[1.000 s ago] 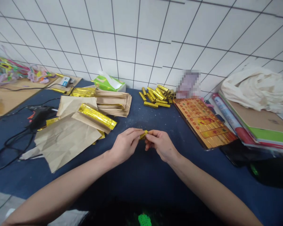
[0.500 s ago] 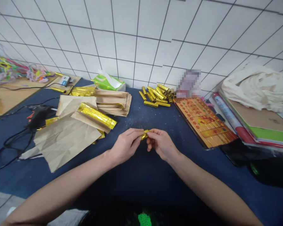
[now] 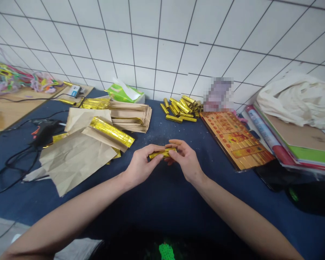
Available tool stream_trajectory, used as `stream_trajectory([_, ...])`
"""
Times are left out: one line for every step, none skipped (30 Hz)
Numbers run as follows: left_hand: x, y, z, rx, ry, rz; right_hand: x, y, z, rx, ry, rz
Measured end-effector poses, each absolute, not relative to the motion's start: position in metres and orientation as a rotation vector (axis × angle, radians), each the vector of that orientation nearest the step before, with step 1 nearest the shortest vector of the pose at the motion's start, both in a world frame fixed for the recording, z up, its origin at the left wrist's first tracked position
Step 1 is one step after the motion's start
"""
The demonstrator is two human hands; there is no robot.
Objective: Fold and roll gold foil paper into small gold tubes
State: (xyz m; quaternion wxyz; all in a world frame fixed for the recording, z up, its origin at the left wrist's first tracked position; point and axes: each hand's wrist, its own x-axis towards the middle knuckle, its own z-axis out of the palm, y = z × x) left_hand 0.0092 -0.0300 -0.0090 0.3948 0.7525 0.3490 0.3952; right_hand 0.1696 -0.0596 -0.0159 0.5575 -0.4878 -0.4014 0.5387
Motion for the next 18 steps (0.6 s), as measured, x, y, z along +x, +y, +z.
stream_trajectory([0.0095, -0.0303, -0.0091, 1.889, 0.883, 0.997, 0.1693, -0.0601, -0.0169, -1.143, -0.990, 1.290])
stream_trajectory([0.0100, -0.0304, -0.0093, 1.852, 0.885, 1.000, 0.1691, -0.0605, -0.0178, -1.141, -1.015, 1.301])
stream_trajectory([0.0107, -0.0304, -0.0095, 1.796, 0.888, 1.011, 0.1691, -0.0608, -0.0186, -1.142, -1.022, 1.287])
stream_trajectory([0.0114, -0.0302, -0.0097, 1.718, 0.883, 1.037, 0.1691, -0.0610, -0.0192, -1.146, -1.017, 1.251])
stream_trajectory([0.0123, -0.0297, -0.0097, 1.624, 0.869, 1.076, 0.1692, -0.0611, -0.0196, -1.152, -1.004, 1.200])
stream_trajectory([0.0131, -0.0290, -0.0094, 1.522, 0.848, 1.119, 0.1693, -0.0611, -0.0197, -1.156, -0.991, 1.146])
stream_trajectory([0.0139, -0.0281, -0.0090, 1.422, 0.824, 1.161, 0.1695, -0.0612, -0.0196, -1.161, -0.983, 1.098])
stream_trajectory([0.0147, -0.0271, -0.0084, 1.335, 0.805, 1.190, 0.1696, -0.0613, -0.0192, -1.164, -0.980, 1.058])
stream_trajectory([0.0152, -0.0261, -0.0078, 1.265, 0.798, 1.206, 0.1696, -0.0615, -0.0186, -1.166, -0.981, 1.031])
stream_trajectory([0.0157, -0.0251, -0.0072, 1.214, 0.806, 1.208, 0.1695, -0.0617, -0.0178, -1.171, -0.985, 1.013])
stream_trajectory([0.0159, -0.0242, -0.0066, 1.183, 0.824, 1.195, 0.1694, -0.0621, -0.0169, -1.179, -0.991, 1.002])
stream_trajectory([0.0160, -0.0235, -0.0062, 1.165, 0.847, 1.175, 0.1692, -0.0625, -0.0160, -1.189, -0.999, 0.993])
stream_trajectory([0.0160, -0.0230, -0.0060, 1.155, 0.871, 1.155, 0.1689, -0.0630, -0.0151, -1.202, -1.008, 0.984])
stream_trajectory([0.0160, -0.0225, -0.0060, 1.150, 0.891, 1.138, 0.1686, -0.0636, -0.0143, -1.216, -1.020, 0.974])
stream_trajectory([0.0158, -0.0222, -0.0060, 1.146, 0.905, 1.129, 0.1683, -0.0642, -0.0138, -1.229, -1.034, 0.963])
stream_trajectory([0.0156, -0.0220, -0.0062, 1.142, 0.914, 1.123, 0.1679, -0.0648, -0.0136, -1.240, -1.051, 0.948])
stream_trajectory([0.0155, -0.0218, -0.0064, 1.136, 0.920, 1.119, 0.1676, -0.0654, -0.0137, -1.250, -1.071, 0.931])
stream_trajectory([0.0153, -0.0216, -0.0066, 1.131, 0.922, 1.117, 0.1673, -0.0661, -0.0141, -1.258, -1.095, 0.911])
